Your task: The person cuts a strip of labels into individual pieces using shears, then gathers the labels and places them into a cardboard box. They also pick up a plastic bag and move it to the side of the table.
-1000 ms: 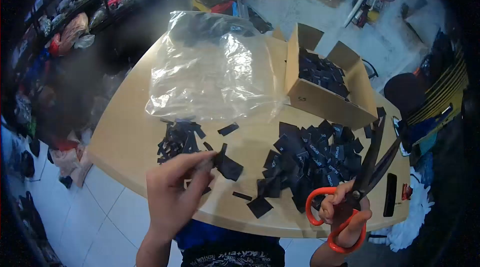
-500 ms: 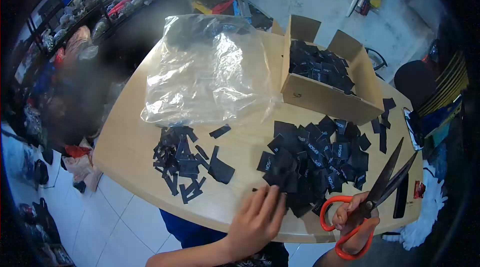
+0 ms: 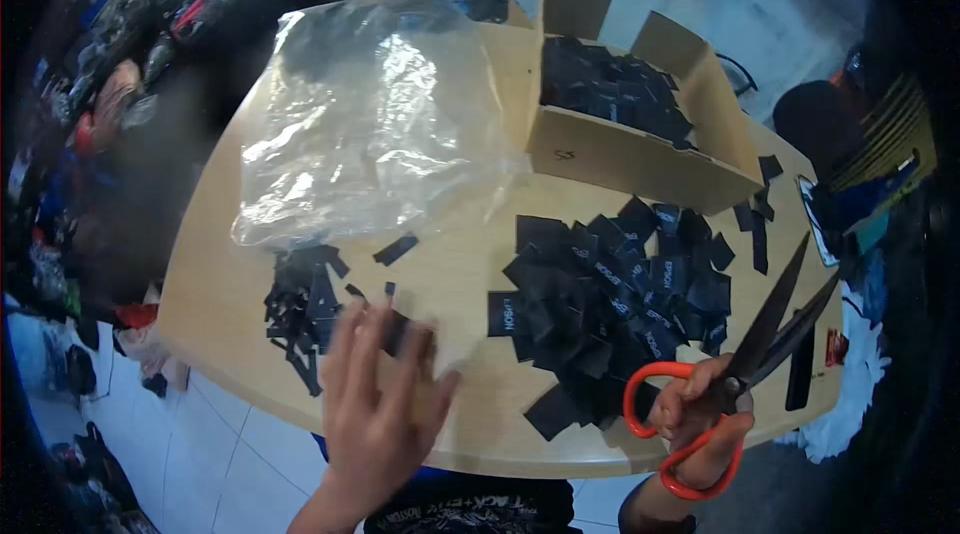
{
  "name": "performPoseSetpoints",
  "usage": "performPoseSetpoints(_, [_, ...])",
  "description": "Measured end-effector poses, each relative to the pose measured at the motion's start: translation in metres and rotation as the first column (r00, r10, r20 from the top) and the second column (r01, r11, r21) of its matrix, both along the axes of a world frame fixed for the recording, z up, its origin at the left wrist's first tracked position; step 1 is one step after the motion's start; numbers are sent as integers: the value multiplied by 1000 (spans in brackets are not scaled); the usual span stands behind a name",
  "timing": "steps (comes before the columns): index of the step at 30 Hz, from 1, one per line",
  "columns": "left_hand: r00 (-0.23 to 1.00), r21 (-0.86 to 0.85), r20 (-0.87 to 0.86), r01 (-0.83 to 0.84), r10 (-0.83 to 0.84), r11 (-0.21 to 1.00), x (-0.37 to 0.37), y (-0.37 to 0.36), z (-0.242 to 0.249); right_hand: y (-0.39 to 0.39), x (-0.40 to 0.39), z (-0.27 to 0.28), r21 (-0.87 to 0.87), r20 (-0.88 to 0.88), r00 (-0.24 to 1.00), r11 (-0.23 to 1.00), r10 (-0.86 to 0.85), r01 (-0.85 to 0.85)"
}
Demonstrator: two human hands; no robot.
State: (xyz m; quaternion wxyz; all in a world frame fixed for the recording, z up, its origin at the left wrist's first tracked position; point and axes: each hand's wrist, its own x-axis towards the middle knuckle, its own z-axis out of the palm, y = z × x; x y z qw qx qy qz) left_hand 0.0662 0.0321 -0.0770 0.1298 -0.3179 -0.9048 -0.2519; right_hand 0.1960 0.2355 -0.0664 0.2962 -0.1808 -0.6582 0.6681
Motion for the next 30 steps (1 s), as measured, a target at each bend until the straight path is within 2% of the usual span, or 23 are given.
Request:
performPoseSetpoints(1, [1000,6,7,14,-14,1000,-3,-1,-3,1,0,0,2,8,1000,1000,27,-27])
performPoseSetpoints(3, [991,-105,-30,-129,127,986,-9,-2,-8,-1,-2,3,10,21,999,1000,26,-27])
performPoseSetpoints(6, [999,-39,-10,-47,47,998,-11,0,-17,-2,-5,7,14,50,999,1000,11,-12])
performPoseSetpoints(8, [998,-21,-36,-45,44,999,-11,4,-21,-1,-5,6,2,28,998,998,55,-56])
performPoseSetpoints(14, [991,-46,-121,-69,63,997,-14,6,-23,-2,-5,4,-1,37,998,999,45,-45])
performPoseSetpoints(16, [999,43,-40,-20,22,999,-13,5,-19,-1,-6,2,-12,35,999,999,36,-36])
performPoseSetpoints(18, [998,99,-67,-1,8,995,-16,6,-6,1,-7,2,-6,34,998,998,57,-57])
performPoseSetpoints(21, [975,371,-221,107,-24,922,-27,11,5,-2,-8,3,-7,40,998,999,47,-46])
performPoseSetpoints(22, [974,369,-224,105,-22,924,-25,12,7,-3,-9,3,-2,44,999,1000,27,-27])
performPoseSetpoints(23, [999,617,-13,41,-41,786,-21,15,10,-4,-9,4,-5,40,999,1000,29,-29])
performPoseSetpoints(24, [976,800,184,-79,-118,594,-19,18,12,-5,-8,5,-24,50,999,1000,-8,9])
performPoseSetpoints(25, [941,874,226,-81,-252,479,-20,23,15,-5,-7,5,-41,61,997,998,-44,47])
performPoseSetpoints(26, [942,874,223,-80,-250,479,-21,27,16,-5,-6,5,-43,59,997,998,-43,45])
performPoseSetpoints(28, [829,841,446,-260,-338,474,-21,34,17,-2,-3,5,-24,48,998,999,-35,36])
performPoseSetpoints(29, [805,854,450,-260,-387,450,-22,36,11,-2,-3,5,-21,43,998,999,-34,35])
performPoseSetpoints(30, [784,815,502,-285,-366,505,-21,39,12,-1,-2,6,-11,49,998,999,-39,40])
